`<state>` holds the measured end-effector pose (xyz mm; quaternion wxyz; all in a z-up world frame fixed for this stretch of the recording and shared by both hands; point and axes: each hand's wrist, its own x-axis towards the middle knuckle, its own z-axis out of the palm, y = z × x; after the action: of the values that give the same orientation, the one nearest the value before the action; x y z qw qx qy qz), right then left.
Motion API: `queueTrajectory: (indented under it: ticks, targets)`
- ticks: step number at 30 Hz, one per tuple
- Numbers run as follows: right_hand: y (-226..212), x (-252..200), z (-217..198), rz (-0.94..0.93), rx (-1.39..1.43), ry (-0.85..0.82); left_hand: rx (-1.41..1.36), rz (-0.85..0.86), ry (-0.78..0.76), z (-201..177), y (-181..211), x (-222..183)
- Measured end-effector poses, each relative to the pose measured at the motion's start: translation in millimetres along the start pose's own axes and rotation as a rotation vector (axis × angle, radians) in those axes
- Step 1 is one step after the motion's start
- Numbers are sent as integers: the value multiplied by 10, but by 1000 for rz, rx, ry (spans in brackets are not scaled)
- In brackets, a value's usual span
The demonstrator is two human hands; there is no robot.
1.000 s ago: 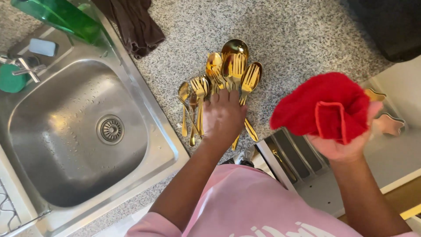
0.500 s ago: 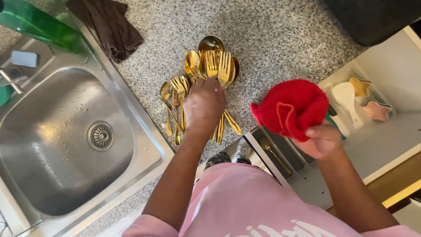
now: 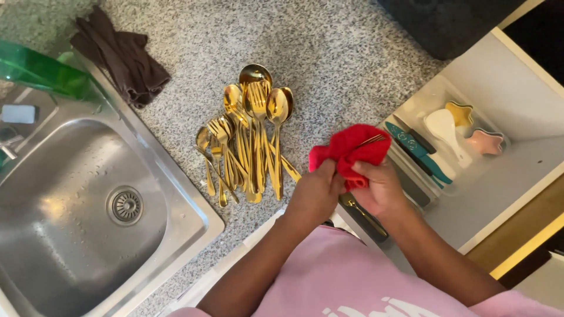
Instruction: Drying a tray and gold-colored cutlery with a red cloth and organizing them into a kitchen drawer.
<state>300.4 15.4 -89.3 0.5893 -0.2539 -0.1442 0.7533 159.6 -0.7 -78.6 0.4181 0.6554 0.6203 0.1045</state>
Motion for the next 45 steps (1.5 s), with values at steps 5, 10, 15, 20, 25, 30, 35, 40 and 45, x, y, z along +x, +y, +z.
queueTrajectory:
  ticks: [5, 10, 15, 20, 25, 30, 35, 40, 45]
  targets:
    - [7, 162, -607, 28, -124, 303, -391, -69, -81, 170, -49, -208]
    - [-658, 349, -101, -158, -38, 450, -432, -36, -45, 204, -17, -251]
    - [-1164, 243, -915, -196, -63, 139, -779, 3, -57, 193, -169, -278]
    - [-238, -362, -336, 107, -16, 388, -755, 33, -81, 363, -142, -146]
    - [30, -128, -954, 70, -122, 473, -548, -36, -107, 616, -67, -197]
    - [-317, -23, -788, -51, -243, 556, -531, -46, -126, 597, 60, -233]
    - [-923, -130, -723, -210, -149, 568, -887, -86, -209, 711, -39, -289]
    - [-289, -762, -923, 141, -170, 667, -810, -36, -242, 759, -5, -206]
    - [83, -611, -1188, 151, -162, 580, -589, -22, -250, 1028, -210, -145]
